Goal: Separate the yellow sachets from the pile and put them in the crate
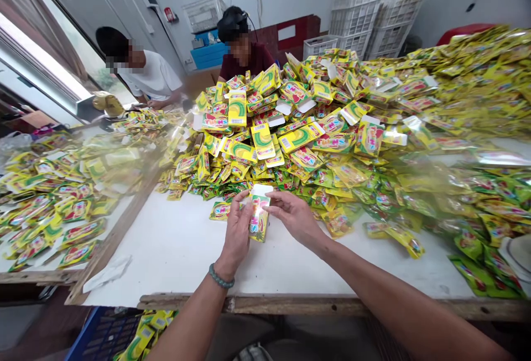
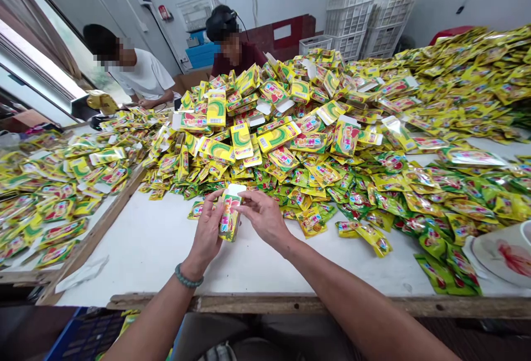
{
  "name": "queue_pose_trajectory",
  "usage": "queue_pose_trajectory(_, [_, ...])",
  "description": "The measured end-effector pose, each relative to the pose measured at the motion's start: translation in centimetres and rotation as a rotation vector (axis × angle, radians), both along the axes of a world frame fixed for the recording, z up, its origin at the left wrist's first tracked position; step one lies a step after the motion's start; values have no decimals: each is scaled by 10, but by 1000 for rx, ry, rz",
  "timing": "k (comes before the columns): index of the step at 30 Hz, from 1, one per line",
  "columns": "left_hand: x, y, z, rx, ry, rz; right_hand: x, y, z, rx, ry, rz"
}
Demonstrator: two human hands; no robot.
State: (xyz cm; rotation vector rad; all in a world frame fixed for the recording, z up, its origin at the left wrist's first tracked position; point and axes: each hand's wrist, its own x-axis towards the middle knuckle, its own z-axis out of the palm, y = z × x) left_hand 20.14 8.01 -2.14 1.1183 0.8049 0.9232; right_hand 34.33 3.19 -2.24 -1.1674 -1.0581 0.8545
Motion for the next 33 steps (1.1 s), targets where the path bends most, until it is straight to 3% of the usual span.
queue_pose_trajectory(5, [0,-2,7,-87,8,-170,7,0,-4,-94,-101,93])
queue_pose_trajectory(8, [-1,-2,8,-116,10,-203,13,-2,-2,-96,-1,143])
queue_pose_trajectory(14, [-3,-2,3,-104,-21,-88,15,-8,12,-104,-273,127])
queue_pose_trajectory(20, [-3,-1,-2,-51,44,-58,11,-6,13,-218,-145,53])
queue_pose_trajectory(24, [-1,-1,-1,-45,65,-66,14,0,4,-303,208,60])
queue_pose_trajectory(26, [-2,-1,0,-38,69,-84,18,1,0,-325,283,85])
queue_pose_trajectory(33, [-7,0,-1,-62,25,-27,23,-7,5,-231,90,258])
